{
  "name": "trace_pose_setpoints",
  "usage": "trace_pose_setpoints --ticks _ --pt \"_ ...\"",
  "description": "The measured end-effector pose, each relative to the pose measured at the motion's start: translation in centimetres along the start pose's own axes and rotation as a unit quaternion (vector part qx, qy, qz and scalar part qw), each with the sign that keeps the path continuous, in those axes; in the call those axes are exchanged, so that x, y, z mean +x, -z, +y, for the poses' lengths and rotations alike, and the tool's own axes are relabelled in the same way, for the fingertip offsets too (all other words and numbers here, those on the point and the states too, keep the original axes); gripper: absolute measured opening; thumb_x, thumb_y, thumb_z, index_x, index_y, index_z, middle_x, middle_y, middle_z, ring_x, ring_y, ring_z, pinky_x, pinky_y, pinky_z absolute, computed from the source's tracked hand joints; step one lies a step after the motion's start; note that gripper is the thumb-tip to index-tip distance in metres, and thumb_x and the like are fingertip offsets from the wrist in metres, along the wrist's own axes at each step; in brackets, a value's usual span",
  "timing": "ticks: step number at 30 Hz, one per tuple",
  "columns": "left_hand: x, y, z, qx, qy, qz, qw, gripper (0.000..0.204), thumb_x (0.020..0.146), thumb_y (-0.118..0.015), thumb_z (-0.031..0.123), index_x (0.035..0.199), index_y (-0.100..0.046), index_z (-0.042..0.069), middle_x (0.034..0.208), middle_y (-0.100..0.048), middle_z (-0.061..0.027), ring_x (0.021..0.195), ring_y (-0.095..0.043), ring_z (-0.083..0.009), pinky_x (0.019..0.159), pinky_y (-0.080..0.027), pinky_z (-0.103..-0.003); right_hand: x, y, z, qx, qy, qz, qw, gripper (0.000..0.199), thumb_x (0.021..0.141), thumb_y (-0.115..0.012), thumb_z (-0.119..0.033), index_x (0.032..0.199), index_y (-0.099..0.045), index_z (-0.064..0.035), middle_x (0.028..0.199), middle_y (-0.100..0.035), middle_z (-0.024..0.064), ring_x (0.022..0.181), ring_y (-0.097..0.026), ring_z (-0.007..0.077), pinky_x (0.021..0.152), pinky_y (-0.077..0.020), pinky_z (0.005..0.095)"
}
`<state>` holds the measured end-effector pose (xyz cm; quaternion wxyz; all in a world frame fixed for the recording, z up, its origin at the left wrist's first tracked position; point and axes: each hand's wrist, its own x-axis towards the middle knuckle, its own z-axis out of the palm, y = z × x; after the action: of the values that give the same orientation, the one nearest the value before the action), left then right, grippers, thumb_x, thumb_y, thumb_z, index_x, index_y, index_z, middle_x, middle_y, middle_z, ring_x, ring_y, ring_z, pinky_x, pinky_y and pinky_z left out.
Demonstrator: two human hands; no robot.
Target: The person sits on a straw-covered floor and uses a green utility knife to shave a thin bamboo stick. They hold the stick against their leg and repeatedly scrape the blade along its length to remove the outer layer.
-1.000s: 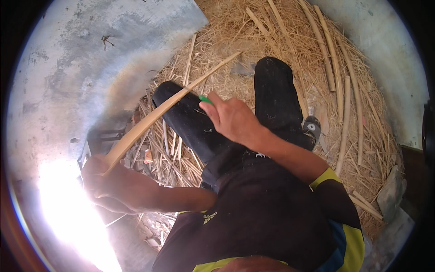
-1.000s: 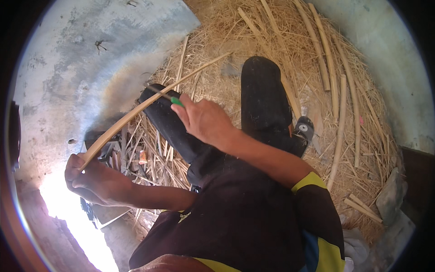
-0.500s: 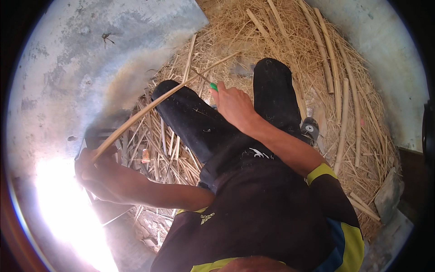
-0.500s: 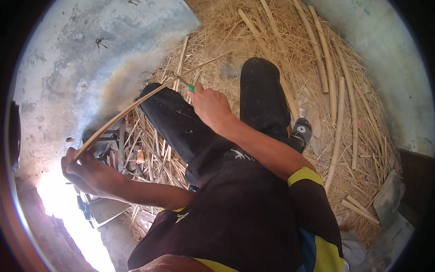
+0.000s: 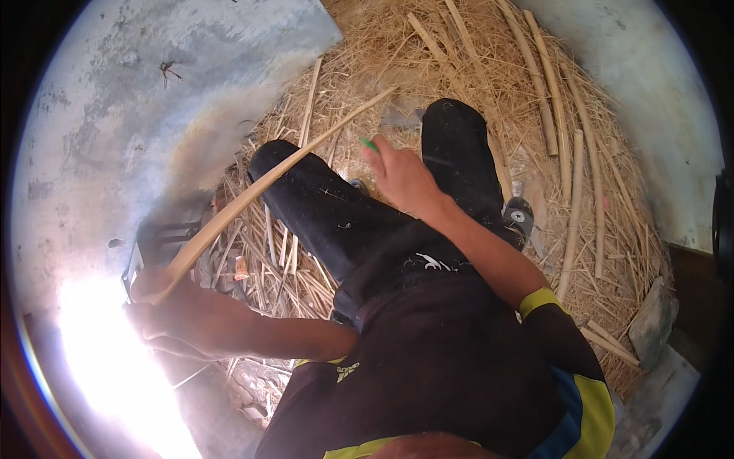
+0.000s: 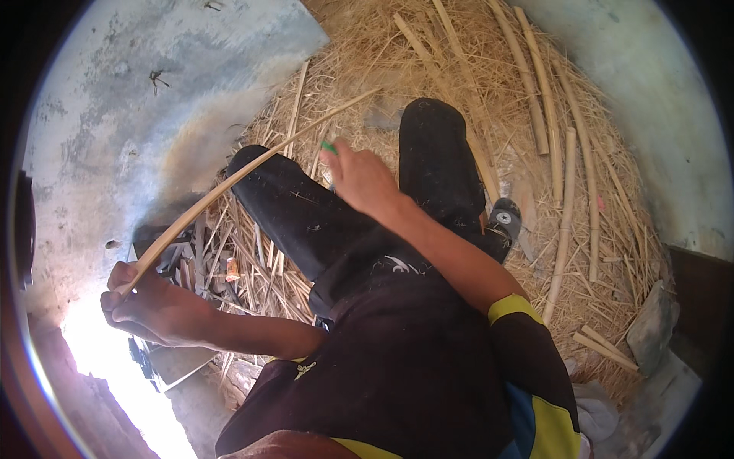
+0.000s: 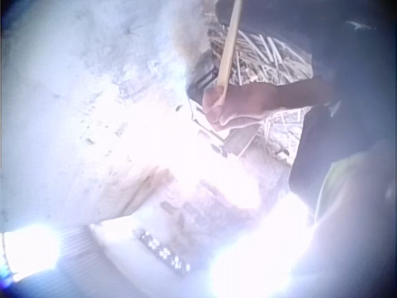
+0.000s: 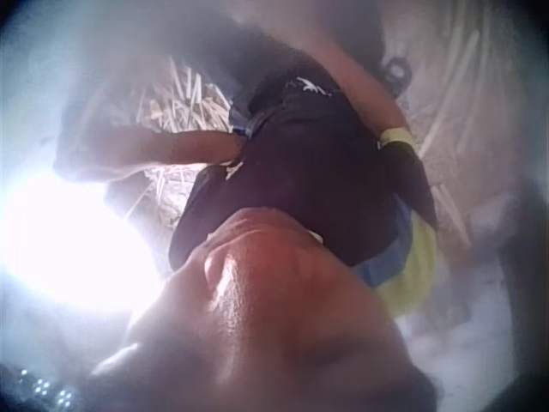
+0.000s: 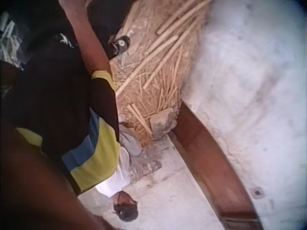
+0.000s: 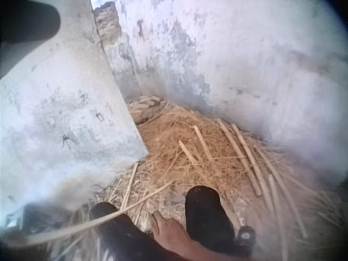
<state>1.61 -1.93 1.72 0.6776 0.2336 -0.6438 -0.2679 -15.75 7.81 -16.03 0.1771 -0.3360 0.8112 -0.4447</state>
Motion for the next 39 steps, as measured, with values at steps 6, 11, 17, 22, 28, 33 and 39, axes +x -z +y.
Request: trace_pose_setpoints --ticks 6,11,17,22,28,33,39 --pt "-0.1 -0.2 -1.4 -0.01 -0.045 -0.006 0.999 0.033 0.101 -0.038 0.036 0.103 -0.038 0.003 0.091 -0.051 -0.0149 0.082 -0.052 -0.0185 0.074 -0.05 -0.032 -1.3 -1.6 -1.4 -0.001 0.166 0.091 0.982 0.026 0.096 -0.048 -0.026 0.088 -0.048 -0.0017 0.056 -0.056 0.0194 0.056 -0.061 0.0377 0.049 -0.0485 0.046" --pt "-0.7 -0.5 -1.0 0.208 -0.081 0.007 0.975 0.033 0.102 -0.037 0.037 0.102 -0.034 0.004 0.087 -0.052 -0.0151 0.081 -0.052 -0.018 0.076 -0.047 -0.033 -1.1 -0.6 -2.3 -0.076 0.135 0.046 0.987 0.025 0.096 -0.047 -0.024 0.089 -0.048 -0.0007 0.053 -0.056 0.0157 0.049 -0.06 0.0361 0.045 -0.0484 0.0451" --pt "-0.9 -1.7 0.1 0.593 -0.299 0.016 0.748 0.03 0.103 -0.034 0.033 0.1 -0.035 0.003 0.089 -0.057 -0.013 0.078 -0.055 -0.0161 0.066 -0.05 -0.027 -0.1 -1.7 0.4 -0.143 0.075 0.064 0.985 0.026 0.097 -0.046 -0.025 0.089 -0.048 0.0 0.05 -0.054 0.0161 0.049 -0.061 0.036 0.045 -0.0494 0.0445" --pt "-0.8 -1.6 0.4 0.603 -0.232 0.029 0.762 0.027 0.102 -0.039 0.029 0.102 -0.037 0.002 0.091 -0.059 -0.0115 0.072 -0.056 -0.0145 0.055 -0.049 -0.024 -0.6 -0.9 -1.9 -0.085 0.094 0.053 0.99 0.026 0.096 -0.048 -0.026 0.089 -0.05 -0.0006 0.055 -0.057 0.0208 0.052 -0.06 0.041 0.048 -0.0486 0.0487" --pt "0.2 -2.3 0.2 0.275 -0.05 0.028 0.96 0.028 0.1 -0.043 0.031 0.102 -0.039 0.003 0.091 -0.058 -0.0138 0.069 -0.056 -0.0161 0.058 -0.049 -0.026 1.4 -1.8 -1.0 -0.128 0.052 0.055 0.989 0.027 0.096 -0.046 -0.027 0.091 -0.05 -0.0009 0.055 -0.057 0.02 0.053 -0.061 0.0389 0.05 -0.0498 0.0488" --pt "0.2 -2.4 0.0 0.224 -0.037 0.023 0.974 0.038 0.1 -0.042 0.04 0.101 -0.041 0.003 0.091 -0.057 -0.0146 0.072 -0.056 -0.0178 0.064 -0.048 -0.029 2.4 -2.8 1.0 -0.172 0.07 0.055 0.981 0.025 0.096 -0.048 -0.025 0.092 -0.05 -0.0003 0.055 -0.058 0.0191 0.053 -0.062 0.0383 0.047 -0.0506 0.0451" --pt "2.2 -3.0 -0.8 0.168 0.018 0.053 0.984 0.046 0.097 -0.042 0.048 0.102 -0.042 0.003 0.093 -0.059 -0.015 0.087 -0.06 -0.02 0.066 -0.05 -0.029 4.2 -3.3 1.2 -0.216 0.049 0.067 0.973 0.029 0.098 -0.044 -0.026 0.088 -0.051 0.0007 0.06 -0.061 0.0204 0.059 -0.065 0.036 0.051 -0.0531 0.042"
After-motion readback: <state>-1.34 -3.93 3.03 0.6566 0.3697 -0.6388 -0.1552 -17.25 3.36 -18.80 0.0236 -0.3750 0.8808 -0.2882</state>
